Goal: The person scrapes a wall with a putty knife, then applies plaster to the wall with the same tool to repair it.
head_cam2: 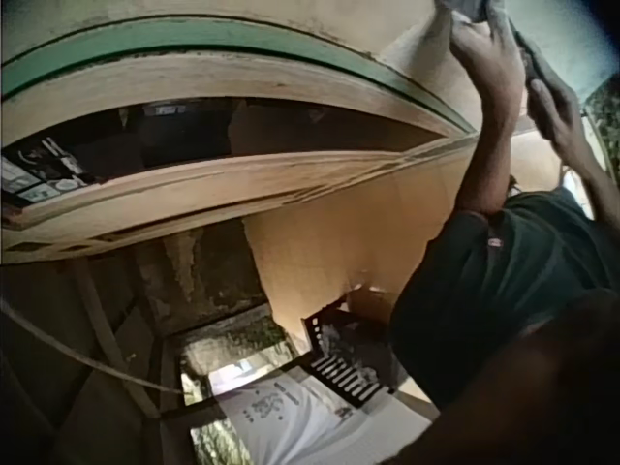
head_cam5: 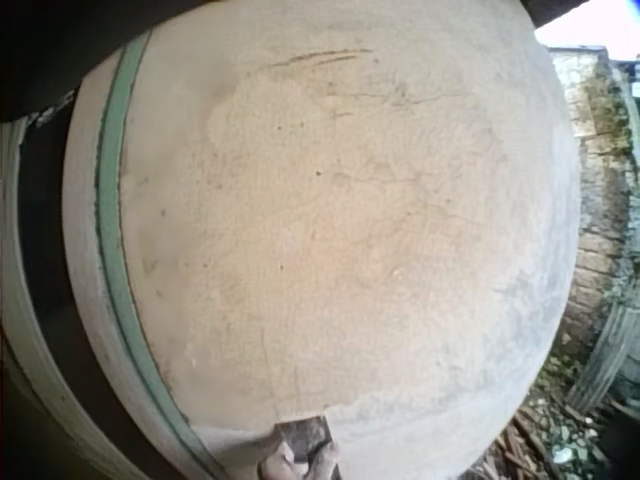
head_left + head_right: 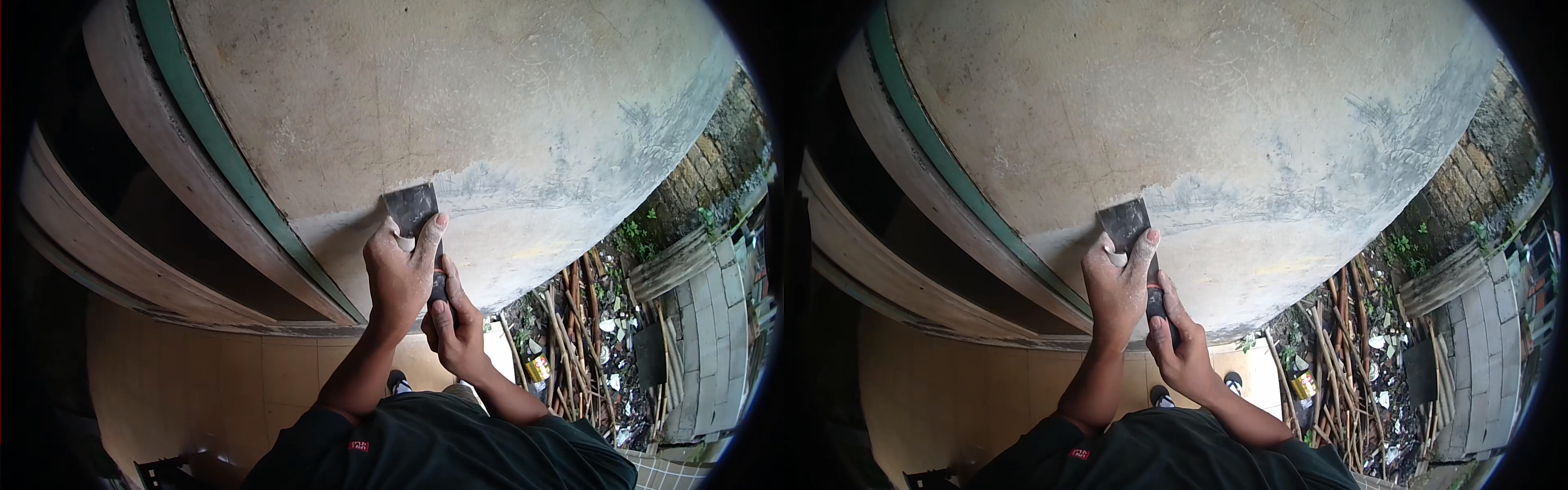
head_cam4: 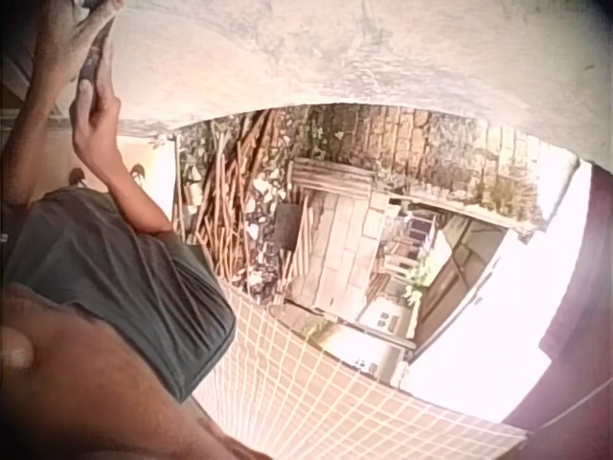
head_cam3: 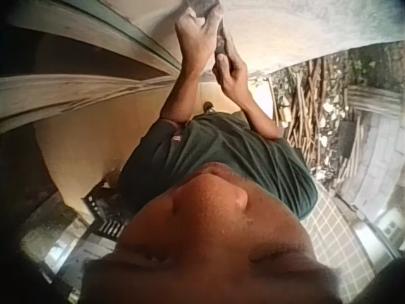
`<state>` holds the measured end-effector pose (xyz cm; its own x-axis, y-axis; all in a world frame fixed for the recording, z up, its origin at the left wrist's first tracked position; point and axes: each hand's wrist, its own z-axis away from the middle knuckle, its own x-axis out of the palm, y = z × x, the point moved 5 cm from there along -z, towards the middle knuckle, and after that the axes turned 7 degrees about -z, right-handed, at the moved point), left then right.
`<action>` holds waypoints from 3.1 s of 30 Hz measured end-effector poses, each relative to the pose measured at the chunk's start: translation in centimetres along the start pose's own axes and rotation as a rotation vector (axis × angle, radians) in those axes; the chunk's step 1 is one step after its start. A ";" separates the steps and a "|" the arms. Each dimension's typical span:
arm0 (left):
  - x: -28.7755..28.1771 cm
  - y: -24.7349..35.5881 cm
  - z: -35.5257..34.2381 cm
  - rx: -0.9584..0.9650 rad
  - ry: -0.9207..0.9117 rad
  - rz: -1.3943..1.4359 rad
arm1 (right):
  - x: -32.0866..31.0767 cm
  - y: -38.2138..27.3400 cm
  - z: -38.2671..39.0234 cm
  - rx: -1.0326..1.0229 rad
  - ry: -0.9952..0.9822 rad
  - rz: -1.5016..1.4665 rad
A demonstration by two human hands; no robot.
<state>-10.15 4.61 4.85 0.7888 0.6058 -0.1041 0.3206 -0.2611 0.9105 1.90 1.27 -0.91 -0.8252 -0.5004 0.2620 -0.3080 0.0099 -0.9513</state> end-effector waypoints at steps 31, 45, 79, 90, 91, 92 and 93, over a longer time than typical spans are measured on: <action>0.9 1.3 0.6 -0.105 0.128 0.166 | -1.8 -3.0 -0.5 0.010 -0.063 0.105; 1.6 -0.1 0.9 -0.032 0.150 0.104 | -2.8 -1.9 -0.3 0.058 0.004 0.154; 0.8 0.1 1.2 -0.058 0.136 0.124 | -1.7 -3.4 0.2 0.131 -0.063 0.139; 0.5 -0.9 1.7 -0.064 0.247 0.235 | -1.7 -3.0 0.1 0.069 -0.070 0.292; 0.3 -0.7 1.5 -0.036 0.257 0.232 | -1.5 -2.8 0.0 0.078 -0.056 0.315; 0.1 -0.5 0.7 -0.050 0.248 0.233 | -1.2 -3.2 -0.6 0.074 -0.060 0.280; -0.3 0.3 0.1 -0.074 0.235 0.234 | -0.8 -4.0 -1.3 0.079 -0.058 0.247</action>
<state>-10.25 4.25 5.05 0.6914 0.6948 0.1982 0.0992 -0.3631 0.9264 3.20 2.75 2.90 -0.8418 -0.5397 0.0130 -0.0611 0.0714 -0.9956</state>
